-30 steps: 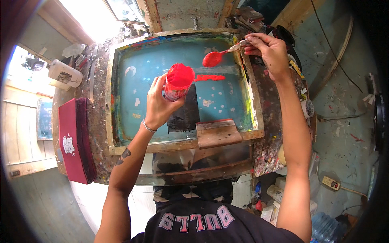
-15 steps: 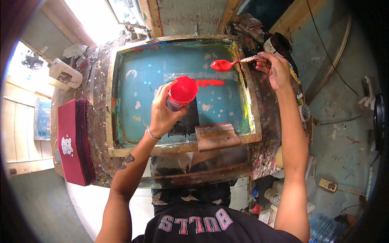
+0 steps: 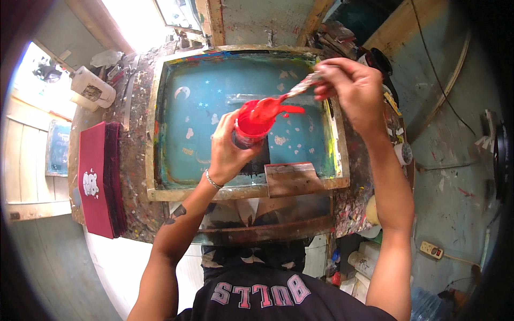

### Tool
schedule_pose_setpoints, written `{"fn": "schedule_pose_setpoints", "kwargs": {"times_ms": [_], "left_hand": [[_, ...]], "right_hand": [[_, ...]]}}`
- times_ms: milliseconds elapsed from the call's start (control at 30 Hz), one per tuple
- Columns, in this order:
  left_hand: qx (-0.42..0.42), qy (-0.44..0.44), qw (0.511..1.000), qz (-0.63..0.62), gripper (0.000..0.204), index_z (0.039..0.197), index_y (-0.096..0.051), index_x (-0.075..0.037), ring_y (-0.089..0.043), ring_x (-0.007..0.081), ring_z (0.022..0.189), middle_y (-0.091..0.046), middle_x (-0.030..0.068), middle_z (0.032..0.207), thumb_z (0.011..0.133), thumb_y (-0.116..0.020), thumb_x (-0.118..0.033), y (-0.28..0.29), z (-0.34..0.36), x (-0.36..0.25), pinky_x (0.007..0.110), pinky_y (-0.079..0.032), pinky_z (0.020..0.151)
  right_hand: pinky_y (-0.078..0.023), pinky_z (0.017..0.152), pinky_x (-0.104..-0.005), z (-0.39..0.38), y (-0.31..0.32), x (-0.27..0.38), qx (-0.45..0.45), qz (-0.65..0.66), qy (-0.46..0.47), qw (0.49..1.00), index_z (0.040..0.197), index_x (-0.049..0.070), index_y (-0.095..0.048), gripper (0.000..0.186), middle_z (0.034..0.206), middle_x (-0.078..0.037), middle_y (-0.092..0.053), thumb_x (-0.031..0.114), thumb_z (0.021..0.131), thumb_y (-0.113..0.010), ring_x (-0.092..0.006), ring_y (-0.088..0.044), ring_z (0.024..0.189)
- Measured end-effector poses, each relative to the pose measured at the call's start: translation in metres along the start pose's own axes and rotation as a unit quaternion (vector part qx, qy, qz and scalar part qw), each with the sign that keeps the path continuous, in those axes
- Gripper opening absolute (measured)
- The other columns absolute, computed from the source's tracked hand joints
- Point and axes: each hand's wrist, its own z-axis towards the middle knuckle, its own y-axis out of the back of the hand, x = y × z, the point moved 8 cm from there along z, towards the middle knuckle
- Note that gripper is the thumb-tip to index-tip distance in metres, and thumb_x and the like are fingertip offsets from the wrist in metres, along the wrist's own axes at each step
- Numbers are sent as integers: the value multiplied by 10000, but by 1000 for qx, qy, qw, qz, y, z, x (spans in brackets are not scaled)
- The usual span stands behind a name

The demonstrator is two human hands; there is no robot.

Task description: The person prepares red ink, applies it to a screen printing frame, and uses a squeegee to transfer the design onto a pink folder. They then lift the folder to reveal the printed design and place it aside.

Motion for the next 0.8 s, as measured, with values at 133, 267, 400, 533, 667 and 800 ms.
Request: {"fn": "schedule_pose_setpoints", "kwargs": {"times_ms": [133, 267, 400, 533, 667, 800], "left_hand": [[-7, 28, 999, -44, 686, 1309, -602, -10, -645, 305, 1115, -638, 150, 1196, 669, -836, -90, 16, -4, -6, 401, -538, 953], [-4, 46, 997, -67, 673, 1302, -604, -10, -640, 311, 1121, -635, 151, 1195, 673, -827, -94, 27, -8, -9, 404, -520, 970], [-17, 40, 999, -20, 669, 1293, -599, -7, -635, 334, 1116, -634, 157, 1193, 669, -820, -99, 50, -20, -17, 413, -505, 988], [-38, 14, 999, 30, 689, 1301, -584, -6, -624, 370, 1118, -631, 174, 1198, 659, -821, -90, 78, -44, -27, 422, -501, 992], [-59, 11, 996, 66, 729, 1321, -565, -8, -610, 394, 1178, -608, 197, 1250, 647, -837, -64, 110, -100, -47, 439, -505, 1008], [-53, 90, 990, 91, 772, 1365, -553, -22, -590, 401, 1242, -581, 201, 1317, 647, -834, -49, 136, -179, -52, 437, -498, 1036]], "right_hand": [[-600, 703, -355, -22, -66, 43, 118, -142, 237, 954, 1006, -36, -749, 156, 869, -169, -757, 42, 880, -701, -243, -749, 746], [-577, 688, -420, -43, -107, 56, 218, -186, 386, 877, 940, -19, -725, 134, 818, -179, -719, 24, 813, -725, -341, -722, 754], [-565, 673, -422, -53, -126, 61, 235, -210, 385, 867, 909, -12, -707, 104, 807, -177, -697, 24, 812, -722, -351, -691, 718], [-565, 682, -387, -74, -142, 73, 265, -219, 364, 866, 989, -16, -730, 130, 880, -177, -725, 45, 874, -736, -340, -715, 769], [-523, 600, -381, -117, -165, 79, 277, -152, 335, 887, 974, -19, -723, 120, 803, -159, -679, 12, 863, -759, -318, -684, 689], [-557, 666, -419, -171, -207, 80, 339, -111, 348, 867, 991, -17, -670, 190, 861, -150, -665, -17, 806, -713, -336, -681, 761]]}}
